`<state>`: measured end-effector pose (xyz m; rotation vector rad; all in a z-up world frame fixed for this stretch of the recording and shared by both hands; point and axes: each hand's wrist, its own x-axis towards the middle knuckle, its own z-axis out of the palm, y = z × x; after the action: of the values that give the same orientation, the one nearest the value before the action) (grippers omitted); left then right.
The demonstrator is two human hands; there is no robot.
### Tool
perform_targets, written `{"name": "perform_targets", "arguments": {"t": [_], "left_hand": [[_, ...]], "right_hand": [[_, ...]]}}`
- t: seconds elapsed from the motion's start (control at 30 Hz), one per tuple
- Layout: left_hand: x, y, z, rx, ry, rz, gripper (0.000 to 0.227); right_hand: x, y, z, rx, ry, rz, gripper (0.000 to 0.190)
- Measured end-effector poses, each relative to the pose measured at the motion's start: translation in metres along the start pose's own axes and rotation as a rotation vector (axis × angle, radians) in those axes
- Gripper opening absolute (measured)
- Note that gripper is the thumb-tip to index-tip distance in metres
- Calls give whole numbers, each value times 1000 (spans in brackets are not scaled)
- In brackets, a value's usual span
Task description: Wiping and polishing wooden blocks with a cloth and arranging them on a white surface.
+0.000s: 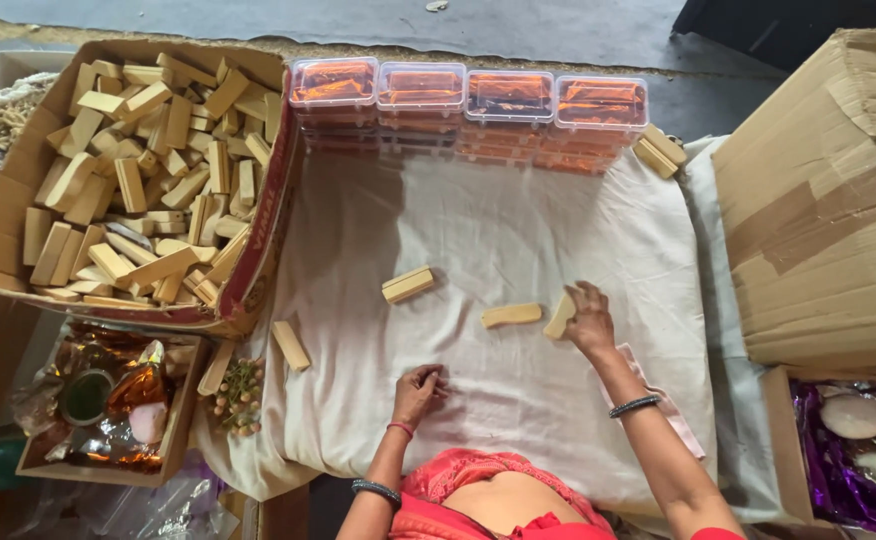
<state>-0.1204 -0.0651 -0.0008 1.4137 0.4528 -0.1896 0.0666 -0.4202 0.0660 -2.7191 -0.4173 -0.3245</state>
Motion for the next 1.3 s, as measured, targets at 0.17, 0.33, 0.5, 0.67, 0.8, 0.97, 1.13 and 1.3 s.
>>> {"name": "perform_targets", "arguments": {"t": [0.17, 0.33, 0.5, 0.67, 0.8, 0.97, 1.13, 1.3], "left_hand": [[0, 3, 1, -29, -1, -22, 28], [1, 1, 3, -43, -7, -58, 28], [2, -3, 0, 45, -2, 19, 28], [-1, 0, 2, -44, -1, -5, 27], [-4, 2, 5, -54, 7, -17, 27], [-1, -2, 3, -44, 15, 11, 27], [-2, -9, 3, -48, 6, -10, 26], [1, -10, 4, -44, 22, 37, 26]], "right_hand": [[2, 12, 19, 46, -32, 284, 65], [28, -38, -24, 48, -275, 741, 81], [41, -31, -19, -23, -437, 704, 75], [42, -32, -47, 597, -170, 752, 64], [29, -36, -43, 1083, -166, 455, 42], [18, -49, -10, 1049, -265, 239, 35], [25, -79, -42, 497, -147, -126, 37], [12, -85, -30, 213, -193, -284, 19]]}}
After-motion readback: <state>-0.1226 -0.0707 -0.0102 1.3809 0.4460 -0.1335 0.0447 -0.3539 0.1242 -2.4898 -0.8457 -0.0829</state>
